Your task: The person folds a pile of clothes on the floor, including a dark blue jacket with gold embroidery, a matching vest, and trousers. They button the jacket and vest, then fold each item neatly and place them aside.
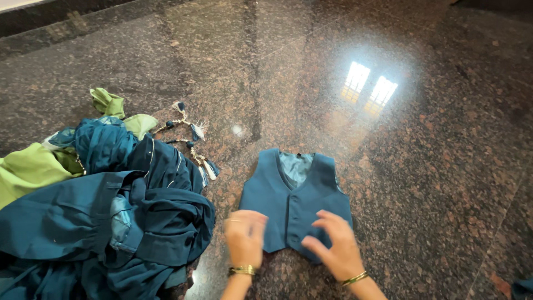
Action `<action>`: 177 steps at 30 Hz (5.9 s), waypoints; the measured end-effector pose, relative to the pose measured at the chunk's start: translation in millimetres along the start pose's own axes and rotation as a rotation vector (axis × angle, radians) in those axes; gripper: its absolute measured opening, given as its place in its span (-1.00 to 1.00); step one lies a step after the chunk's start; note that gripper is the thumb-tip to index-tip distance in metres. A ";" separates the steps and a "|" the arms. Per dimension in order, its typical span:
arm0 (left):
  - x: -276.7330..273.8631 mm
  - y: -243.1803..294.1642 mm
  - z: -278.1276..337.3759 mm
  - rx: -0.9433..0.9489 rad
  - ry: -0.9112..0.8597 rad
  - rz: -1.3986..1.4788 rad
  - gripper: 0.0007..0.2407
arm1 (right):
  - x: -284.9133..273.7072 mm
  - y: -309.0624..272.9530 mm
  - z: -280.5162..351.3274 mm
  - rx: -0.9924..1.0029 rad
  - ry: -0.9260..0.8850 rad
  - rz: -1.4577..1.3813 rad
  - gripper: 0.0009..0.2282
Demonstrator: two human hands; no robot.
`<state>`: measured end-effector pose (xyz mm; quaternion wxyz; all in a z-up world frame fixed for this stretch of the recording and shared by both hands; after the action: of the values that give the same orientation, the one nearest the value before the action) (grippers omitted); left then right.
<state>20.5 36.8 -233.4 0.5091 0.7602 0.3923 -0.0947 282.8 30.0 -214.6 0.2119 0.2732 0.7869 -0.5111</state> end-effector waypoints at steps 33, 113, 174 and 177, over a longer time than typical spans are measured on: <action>66.6 77.3 46.7 -0.022 -0.353 -0.045 -0.85 | -0.6 38.6 50.1 0.496 0.178 -0.218 -0.79; 104.5 31.0 60.0 -0.625 -0.517 0.016 -0.84 | 46.6 55.2 38.2 0.593 -0.031 -0.789 -0.91; 85.5 79.6 78.3 -0.186 -0.479 -0.208 -0.88 | 0.0 38.9 68.1 0.576 0.081 -0.300 -0.85; 93.3 69.2 70.9 -0.198 -0.534 -0.170 -0.89 | 3.9 35.7 56.7 0.411 0.041 -0.199 -0.83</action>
<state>149.4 11.4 -268.6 0.6561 0.6196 0.3139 -0.2950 306.0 -9.6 -263.6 0.0841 0.2421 0.6934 -0.6735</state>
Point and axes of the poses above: each hand's wrist, its own z-axis away from the middle knuckle, its own x-axis out of the palm, y = z × x, the point moved 8 cm from there along -z, towards the middle knuckle, and after that the axes turned 8 degrees about -z, right-handed, at the moved point
